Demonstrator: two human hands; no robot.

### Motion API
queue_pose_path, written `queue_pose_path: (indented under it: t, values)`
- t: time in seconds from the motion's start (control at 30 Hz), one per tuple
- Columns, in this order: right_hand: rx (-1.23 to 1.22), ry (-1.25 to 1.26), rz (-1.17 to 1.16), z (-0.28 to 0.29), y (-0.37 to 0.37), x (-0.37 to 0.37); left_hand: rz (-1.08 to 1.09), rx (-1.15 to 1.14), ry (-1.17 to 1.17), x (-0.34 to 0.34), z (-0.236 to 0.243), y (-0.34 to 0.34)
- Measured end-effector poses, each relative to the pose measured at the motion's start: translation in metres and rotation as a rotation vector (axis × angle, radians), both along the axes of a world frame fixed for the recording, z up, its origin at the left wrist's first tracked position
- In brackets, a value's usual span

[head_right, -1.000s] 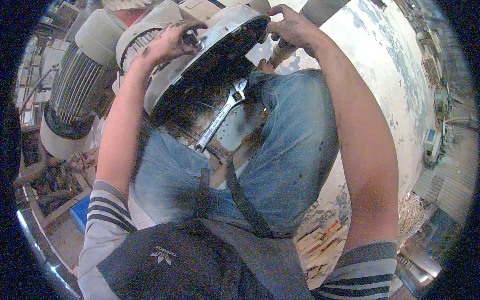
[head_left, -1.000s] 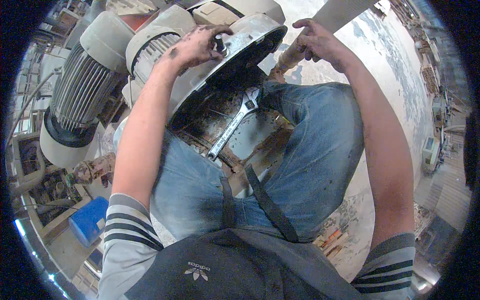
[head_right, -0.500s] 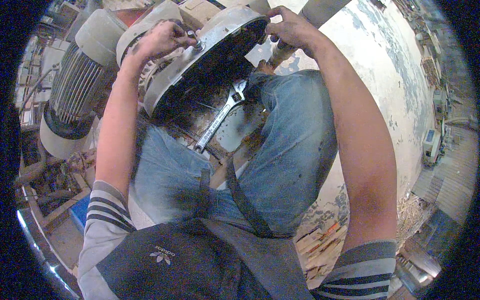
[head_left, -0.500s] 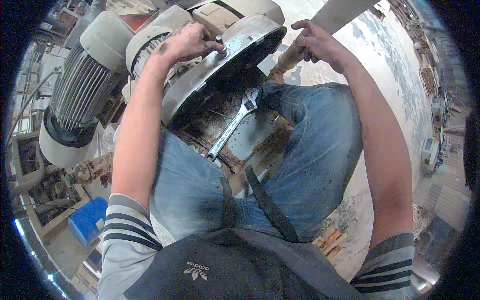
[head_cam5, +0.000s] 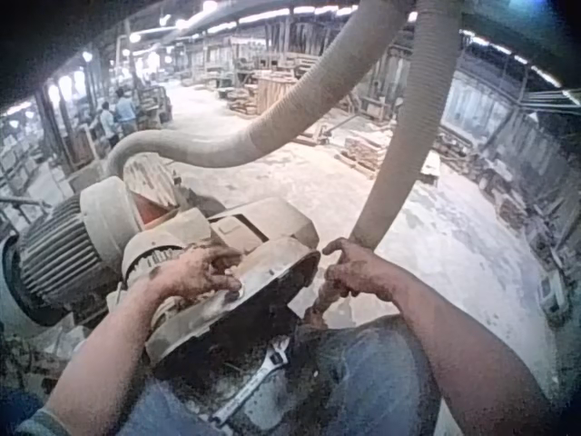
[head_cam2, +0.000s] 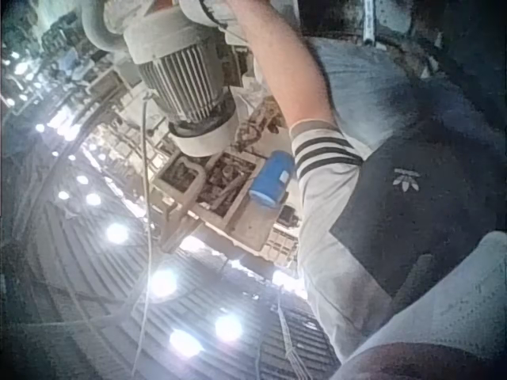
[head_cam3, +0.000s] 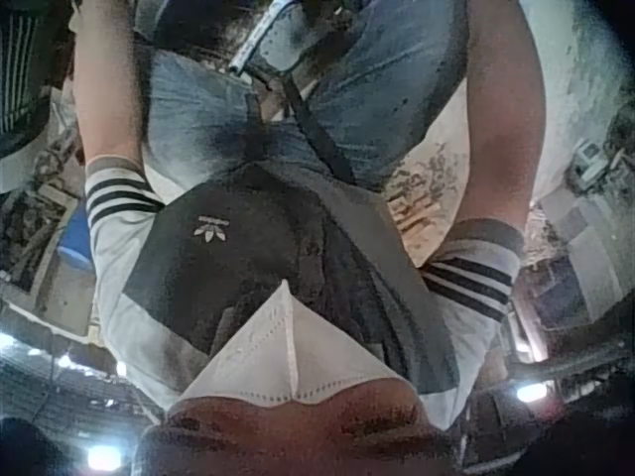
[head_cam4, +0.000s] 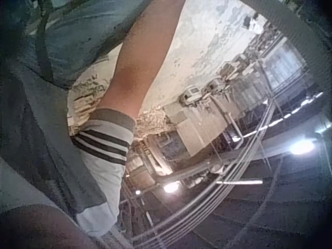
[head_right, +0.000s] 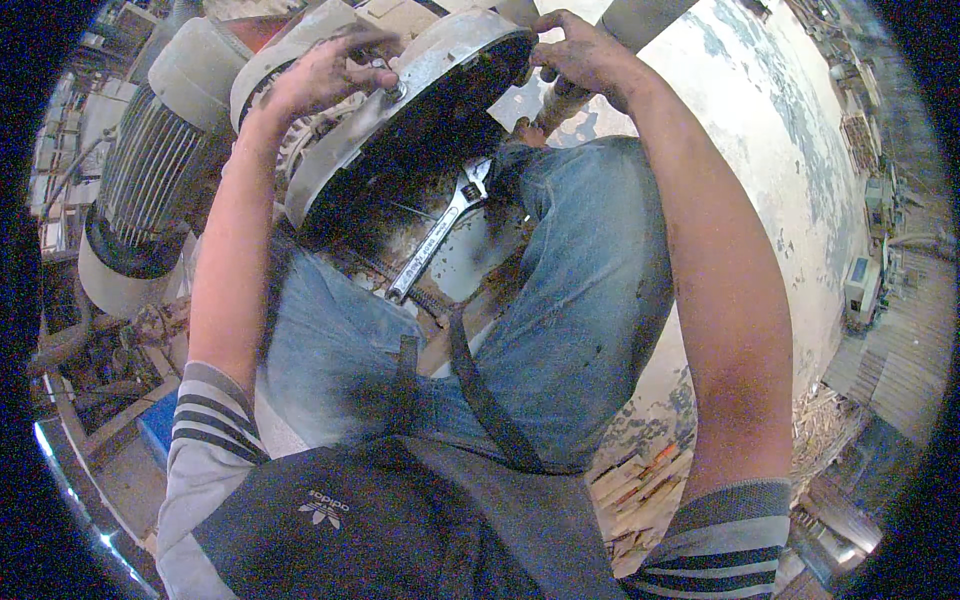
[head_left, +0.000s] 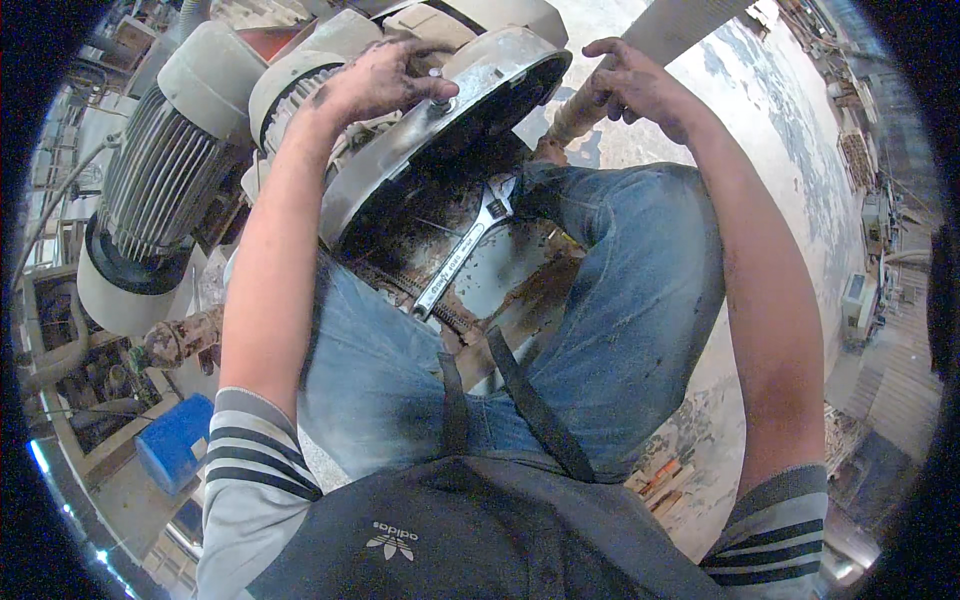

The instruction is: Performing maintenance and tightening bolts on an industrial machine using an adjustable wrench.

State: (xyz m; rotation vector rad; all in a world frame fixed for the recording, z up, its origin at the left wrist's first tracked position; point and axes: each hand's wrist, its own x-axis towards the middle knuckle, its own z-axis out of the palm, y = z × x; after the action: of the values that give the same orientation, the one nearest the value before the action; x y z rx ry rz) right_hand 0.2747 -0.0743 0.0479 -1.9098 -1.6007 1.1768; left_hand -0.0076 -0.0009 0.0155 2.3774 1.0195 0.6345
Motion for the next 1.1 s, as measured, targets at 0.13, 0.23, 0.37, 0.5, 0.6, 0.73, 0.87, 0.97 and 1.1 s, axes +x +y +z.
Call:
queue_pose_path:
  t: [0.13, 0.23, 0.37, 0.5, 0.6, 0.73, 0.87, 0.97, 1.1]
  values:
    - [0.009, -0.011, -0.015, 0.0, -0.003, 0.002, 0.119, -0.212, 0.346, 0.007, 0.017, -0.004]
    - [0.006, -0.016, -0.008, 0.003, -0.002, -0.002, 0.073, -0.238, 0.164, 0.002, 0.005, 0.003]
    - [0.005, -0.026, -0.019, 0.001, -0.003, 0.001, 0.012, -0.128, 0.341, 0.005, -0.007, 0.004]
    - [-0.009, -0.036, -0.012, 0.002, -0.003, -0.002, 0.02, -0.124, 0.37, 0.004, -0.021, 0.006]
    - [-0.006, -0.019, 0.011, 0.003, -0.002, -0.003, 0.022, -0.104, 0.378, 0.004, -0.025, 0.005]
    - [-0.05, -0.029, 0.011, 0.004, -0.002, -0.003, 0.102, -0.074, 0.443, 0.01, -0.022, 0.001]
    - [-0.044, 0.042, 0.003, 0.003, -0.004, 0.0, 0.076, 0.012, 0.415, 0.014, -0.019, -0.004]
    - [-0.065, 0.005, 0.004, 0.004, -0.004, -0.003, 0.097, -0.05, 0.473, 0.017, -0.012, -0.007]
    - [-0.078, -0.002, 0.01, 0.003, -0.003, -0.003, 0.077, -0.009, 0.538, 0.014, -0.011, -0.006]
